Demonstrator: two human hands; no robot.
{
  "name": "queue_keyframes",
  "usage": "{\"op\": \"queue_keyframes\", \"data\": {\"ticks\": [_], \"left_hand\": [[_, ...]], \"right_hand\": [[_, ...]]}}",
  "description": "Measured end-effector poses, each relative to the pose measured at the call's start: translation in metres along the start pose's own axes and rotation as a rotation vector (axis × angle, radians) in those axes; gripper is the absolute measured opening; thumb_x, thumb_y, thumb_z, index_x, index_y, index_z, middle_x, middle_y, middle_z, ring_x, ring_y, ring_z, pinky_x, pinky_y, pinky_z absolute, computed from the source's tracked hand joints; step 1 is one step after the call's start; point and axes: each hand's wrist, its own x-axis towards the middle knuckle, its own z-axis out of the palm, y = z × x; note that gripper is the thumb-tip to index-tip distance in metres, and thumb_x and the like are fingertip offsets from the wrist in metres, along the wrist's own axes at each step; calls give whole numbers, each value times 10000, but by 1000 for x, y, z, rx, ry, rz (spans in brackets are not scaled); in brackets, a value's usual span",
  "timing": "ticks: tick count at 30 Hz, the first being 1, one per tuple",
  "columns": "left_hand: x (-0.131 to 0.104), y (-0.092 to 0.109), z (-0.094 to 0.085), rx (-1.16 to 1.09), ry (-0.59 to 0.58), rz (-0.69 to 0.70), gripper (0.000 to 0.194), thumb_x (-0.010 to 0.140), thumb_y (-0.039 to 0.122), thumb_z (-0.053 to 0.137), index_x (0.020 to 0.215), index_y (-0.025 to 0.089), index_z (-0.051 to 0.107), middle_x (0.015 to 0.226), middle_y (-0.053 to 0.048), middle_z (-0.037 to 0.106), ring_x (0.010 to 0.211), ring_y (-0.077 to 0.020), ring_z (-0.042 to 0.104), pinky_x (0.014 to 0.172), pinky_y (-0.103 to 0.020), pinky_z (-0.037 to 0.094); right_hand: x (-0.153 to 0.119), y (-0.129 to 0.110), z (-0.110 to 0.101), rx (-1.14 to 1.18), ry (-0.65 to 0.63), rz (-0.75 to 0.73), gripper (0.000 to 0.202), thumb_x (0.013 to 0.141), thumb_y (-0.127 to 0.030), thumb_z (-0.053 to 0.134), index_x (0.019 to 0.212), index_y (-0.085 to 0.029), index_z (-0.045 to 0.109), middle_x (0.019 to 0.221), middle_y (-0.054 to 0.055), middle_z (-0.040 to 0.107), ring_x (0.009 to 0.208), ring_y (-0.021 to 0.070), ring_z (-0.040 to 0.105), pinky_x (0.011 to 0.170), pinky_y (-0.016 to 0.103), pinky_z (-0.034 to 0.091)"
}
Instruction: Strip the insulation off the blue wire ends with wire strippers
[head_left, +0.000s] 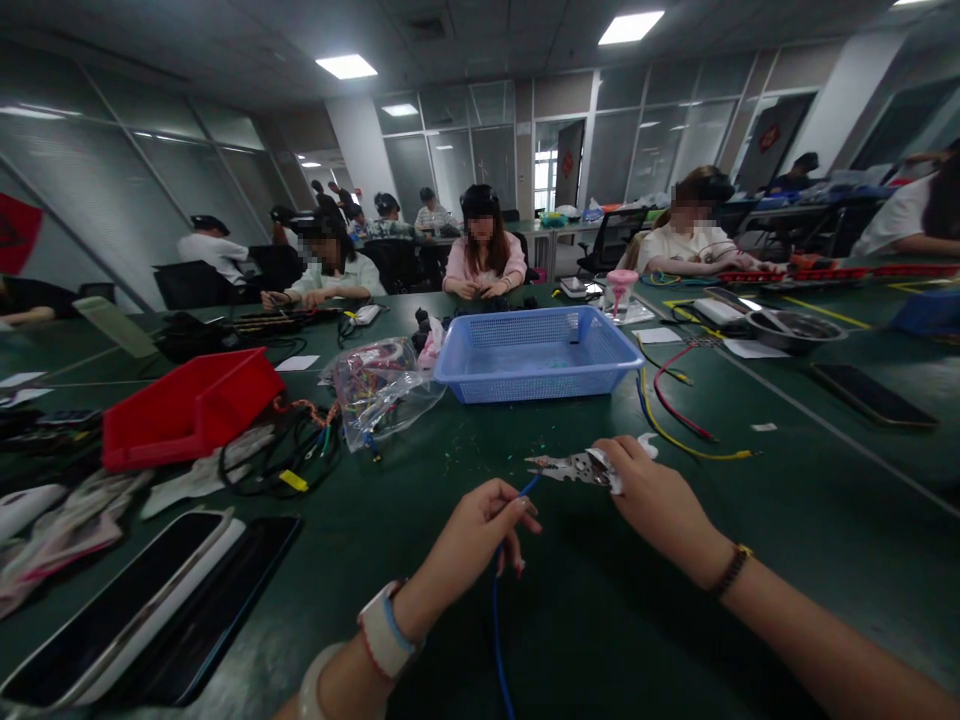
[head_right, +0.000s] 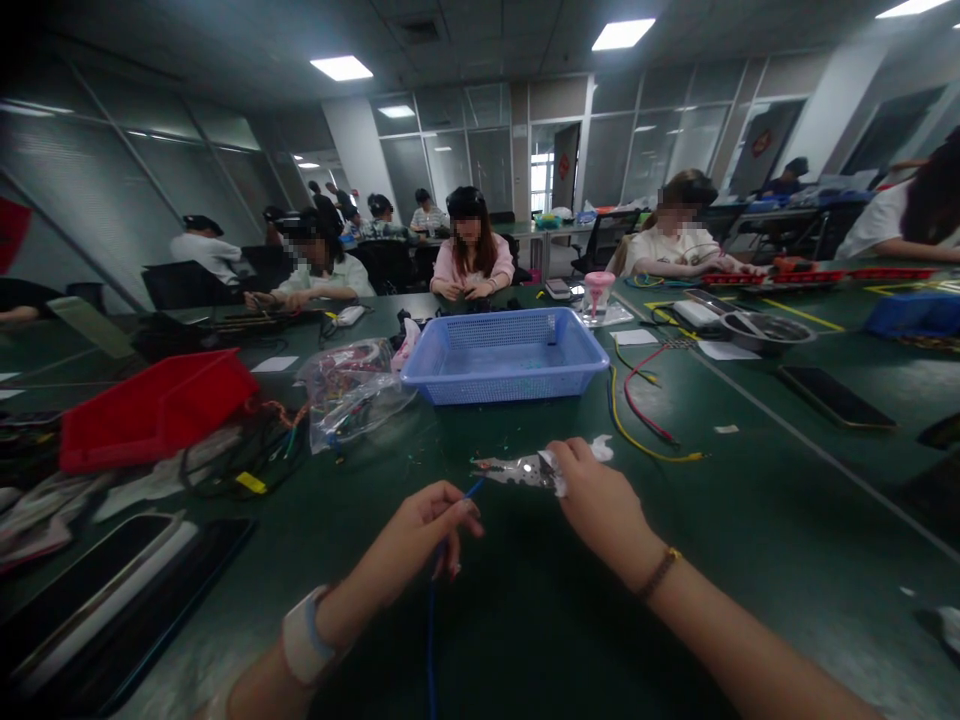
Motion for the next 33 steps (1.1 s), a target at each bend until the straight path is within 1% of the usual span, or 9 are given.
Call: {"op": "queue_keyframes", "data": {"ticks": [3, 5, 7, 10, 15, 19, 24, 29, 33], "left_hand": [[-2, -2, 1, -100, -45, -16, 310, 874, 475, 522, 917, 172, 473, 816, -49, 690, 393, -50, 509, 348, -155, 261], [-3, -2, 1, -194, -82, -38, 324, 894, 488, 490, 931, 166, 490, 752, -39, 681, 358, -27, 427, 347, -155, 209], [-4, -2, 2, -294, -129, -46, 362, 906, 500, 465, 954, 148, 534, 664, -15, 645, 343, -13, 347, 358, -160, 197], [-5, -2, 1, -395, -192, -27, 363, 910, 479, 476, 966, 133, 571, 594, 15, 594, 335, -4, 311, 365, -155, 207], [-7, -1, -1, -469, -264, -29, 304, 931, 436, 466, 964, 145, 547, 627, -4, 638, 302, -13, 370, 301, -143, 170], [-7, -4, 0, -584, -324, -23, 252, 931, 416, 490, 932, 164, 502, 628, -3, 655, 294, -36, 446, 263, -127, 211], [-5, -11, 1, -671, -414, -24, 227, 958, 398, 449, 895, 179, 461, 643, -12, 677, 324, -71, 533, 258, -123, 274], [-5, -12, 1, -682, -434, -28, 220, 976, 382, 415, 901, 178, 452, 665, -22, 690, 334, -74, 552, 257, -116, 290], [-5, -13, 2, -701, -440, -7, 217, 990, 372, 374, 910, 184, 446, 664, -23, 690, 353, -86, 569, 272, -118, 349]], "right_hand": [[-1, -1, -1, -24, -7, -5, 341, 833, -97, 456, 1152, -201, 520, 1166, 87, 579, 719, 150, 628, 565, 256, 416], [-1, -2, -2, -40, -13, -9, 327, 836, -102, 458, 1139, -202, 530, 1139, 83, 590, 711, 149, 627, 554, 254, 409], [-2, -2, -4, -57, -30, -4, 322, 835, -104, 460, 1129, -206, 541, 1109, 78, 602, 696, 146, 626, 549, 253, 400], [-3, -4, -8, -31, -76, 9, 299, 837, -120, 472, 1104, -213, 569, 1053, 67, 626, 706, 151, 627, 558, 254, 391], [-6, -6, -11, 154, -115, 9, 224, 883, -173, 440, 1028, -217, 605, 968, 53, 645, 783, 157, 626, 618, 254, 397], [-7, -8, -11, 189, -139, 20, 246, 877, -169, 426, 1047, -198, 602, 983, 69, 631, 790, 170, 616, 650, 273, 402], [-6, -8, -8, 234, -159, 13, 258, 889, -193, 417, 1065, -182, 605, 1015, 98, 635, 844, 186, 613, 705, 285, 415], [-6, -8, -8, 316, -163, -14, 237, 897, -230, 430, 1022, -190, 627, 968, 93, 655, 867, 187, 616, 752, 284, 430], [-6, -8, -7, 353, -159, -17, 245, 901, -240, 422, 1021, -187, 629, 986, 96, 653, 876, 189, 617, 784, 298, 433]]}}
